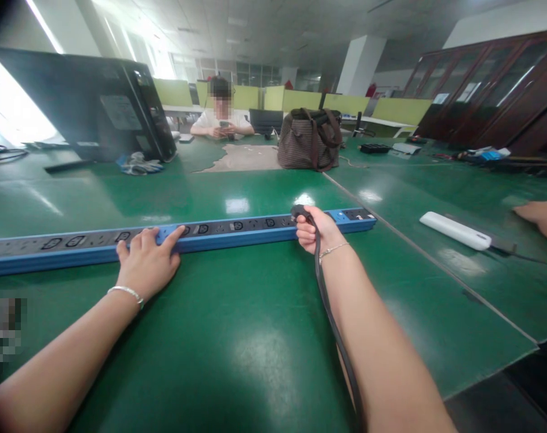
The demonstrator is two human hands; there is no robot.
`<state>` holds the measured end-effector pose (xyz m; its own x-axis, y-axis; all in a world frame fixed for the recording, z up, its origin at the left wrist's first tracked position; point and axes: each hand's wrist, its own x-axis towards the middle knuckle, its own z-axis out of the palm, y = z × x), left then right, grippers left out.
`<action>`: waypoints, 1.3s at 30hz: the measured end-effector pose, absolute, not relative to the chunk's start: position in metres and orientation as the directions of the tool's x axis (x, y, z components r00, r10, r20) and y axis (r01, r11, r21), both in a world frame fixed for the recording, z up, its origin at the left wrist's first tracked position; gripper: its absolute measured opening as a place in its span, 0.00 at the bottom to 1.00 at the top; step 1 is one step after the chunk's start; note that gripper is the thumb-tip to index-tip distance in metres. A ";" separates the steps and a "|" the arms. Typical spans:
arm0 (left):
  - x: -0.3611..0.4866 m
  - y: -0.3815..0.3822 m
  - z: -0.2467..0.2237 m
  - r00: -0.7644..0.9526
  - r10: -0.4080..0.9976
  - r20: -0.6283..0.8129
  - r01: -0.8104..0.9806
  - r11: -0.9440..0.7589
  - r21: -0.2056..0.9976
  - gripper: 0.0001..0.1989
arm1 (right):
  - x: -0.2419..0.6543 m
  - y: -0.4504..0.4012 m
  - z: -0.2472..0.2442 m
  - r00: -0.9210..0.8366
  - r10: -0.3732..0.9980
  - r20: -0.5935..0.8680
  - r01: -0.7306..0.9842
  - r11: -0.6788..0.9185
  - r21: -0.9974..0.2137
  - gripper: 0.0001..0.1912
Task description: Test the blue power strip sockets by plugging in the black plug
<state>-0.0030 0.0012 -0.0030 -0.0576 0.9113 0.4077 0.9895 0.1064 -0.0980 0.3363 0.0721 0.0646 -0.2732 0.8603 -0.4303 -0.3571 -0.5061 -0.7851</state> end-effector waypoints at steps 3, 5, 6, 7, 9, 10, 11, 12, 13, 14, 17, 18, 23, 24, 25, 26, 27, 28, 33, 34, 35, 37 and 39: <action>-0.003 0.001 -0.002 -0.062 0.915 0.398 0.989 0.110 -0.099 0.26 | 0.326 0.075 0.057 -0.290 0.845 -0.449 -0.340 -0.530 -0.777 0.24; -0.003 0.001 -0.002 -0.059 0.917 0.395 0.990 0.106 -0.098 0.26 | 0.319 0.076 0.055 -0.270 0.845 -0.462 -0.315 -0.531 -0.787 0.24; -0.003 0.001 -0.002 -0.057 0.916 0.396 0.990 0.104 -0.097 0.26 | 0.317 0.077 0.054 -0.249 0.847 -0.470 -0.298 -0.529 -0.795 0.23; -0.002 0.001 -0.002 -0.056 0.916 0.398 0.990 0.103 -0.097 0.26 | 0.315 0.078 0.054 -0.223 0.849 -0.479 -0.278 -0.526 -0.803 0.23; -0.002 0.001 -0.002 -0.056 0.914 0.403 0.989 0.105 -0.101 0.26 | 0.312 0.079 0.053 -0.173 0.851 -0.495 -0.234 -0.524 -0.819 0.23; -0.002 0.001 -0.002 -0.058 0.913 0.404 0.989 0.109 -0.103 0.26 | 0.310 0.079 0.053 -0.153 0.851 -0.502 -0.212 -0.524 -0.825 0.23; -0.002 0.001 -0.002 -0.061 0.913 0.403 0.988 0.113 -0.106 0.26 | 0.308 0.078 0.053 -0.138 0.851 -0.506 -0.189 -0.524 -0.830 0.23; -0.002 0.001 -0.002 -0.064 0.914 0.400 0.987 0.116 -0.108 0.26 | 0.307 0.078 0.053 -0.124 0.853 -0.507 -0.166 -0.522 -0.837 0.23; -0.002 0.001 -0.002 -0.066 0.915 0.398 0.987 0.119 -0.108 0.26 | 0.305 0.077 0.053 -0.106 0.856 -0.506 -0.143 -0.517 -0.844 0.23; -0.002 0.001 -0.002 -0.066 0.915 0.397 0.987 0.117 -0.107 0.26 | 0.303 0.076 0.053 -0.085 0.859 -0.504 -0.121 -0.511 -0.851 0.23; -0.002 0.000 -0.002 -0.051 0.917 0.397 0.990 0.100 -0.103 0.26 | 0.299 0.074 0.052 -0.043 0.866 -0.498 -0.079 -0.500 -0.863 0.23; -0.002 0.000 -0.002 -0.048 0.918 0.394 0.990 0.095 -0.101 0.26 | 0.299 0.073 0.052 -0.038 0.867 -0.497 -0.072 -0.498 -0.864 0.23; -0.003 0.000 -0.001 -0.063 0.921 0.383 0.993 0.098 -0.072 0.27 | 0.300 0.073 0.053 -0.005 0.865 -0.501 0.010 -0.501 -0.865 0.22; -0.003 0.000 -0.001 -0.065 0.921 0.385 0.993 0.098 -0.067 0.27 | 0.300 0.072 0.053 -0.001 0.865 -0.502 0.021 -0.502 -0.865 0.22; -0.002 0.000 -0.001 -0.067 0.921 0.384 0.993 0.099 -0.065 0.27 | 0.300 0.072 0.053 0.001 0.866 -0.500 0.025 -0.500 -0.866 0.22; -0.002 -0.001 -0.001 -0.069 0.922 0.381 0.993 0.101 -0.066 0.27 | 0.299 0.072 0.053 0.001 0.868 -0.496 0.027 -0.496 -0.868 0.22; -0.002 -0.001 0.000 -0.070 0.923 0.377 0.992 0.103 -0.070 0.27 | 0.299 0.071 0.053 0.003 0.869 -0.494 0.031 -0.494 -0.869 0.23; -0.002 -0.001 0.000 -0.069 0.925 0.374 0.992 0.104 -0.076 0.27 | 0.299 0.071 0.052 0.006 0.869 -0.494 0.040 -0.494 -0.868 0.23; -0.002 -0.001 0.000 -0.062 0.924 0.378 0.990 0.106 -0.097 0.27 | 0.301 0.072 0.051 -0.002 0.864 -0.504 0.064 -0.503 -0.862 0.23; -0.002 -0.001 0.000 -0.061 0.923 0.379 0.990 0.106 -0.098 0.27 | 0.301 0.072 0.051 -0.007 0.865 -0.501 0.054 -0.500 -0.864 0.23; -0.002 -0.001 0.000 -0.059 0.923 0.380 0.990 0.104 -0.099 0.26 | 0.301 0.072 0.051 -0.011 0.867 -0.498 0.043 -0.497 -0.866 0.23; -0.002 -0.001 0.000 -0.057 0.922 0.382 0.990 0.103 -0.100 0.26 | 0.300 0.072 0.049 -0.004 0.871 -0.492 0.016 -0.492 -0.871 0.23; -0.002 -0.001 0.000 -0.059 0.924 0.378 0.990 0.103 -0.097 0.26 | 0.297 0.071 0.047 0.022 0.877 -0.480 -0.030 -0.479 -0.877 0.23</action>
<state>-0.0017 -0.0010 0.0002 -0.0593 0.9238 0.3782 0.9899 0.1034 -0.0973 0.2974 0.0712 0.0471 0.0216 0.8771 -0.4798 -0.0296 -0.4791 -0.8773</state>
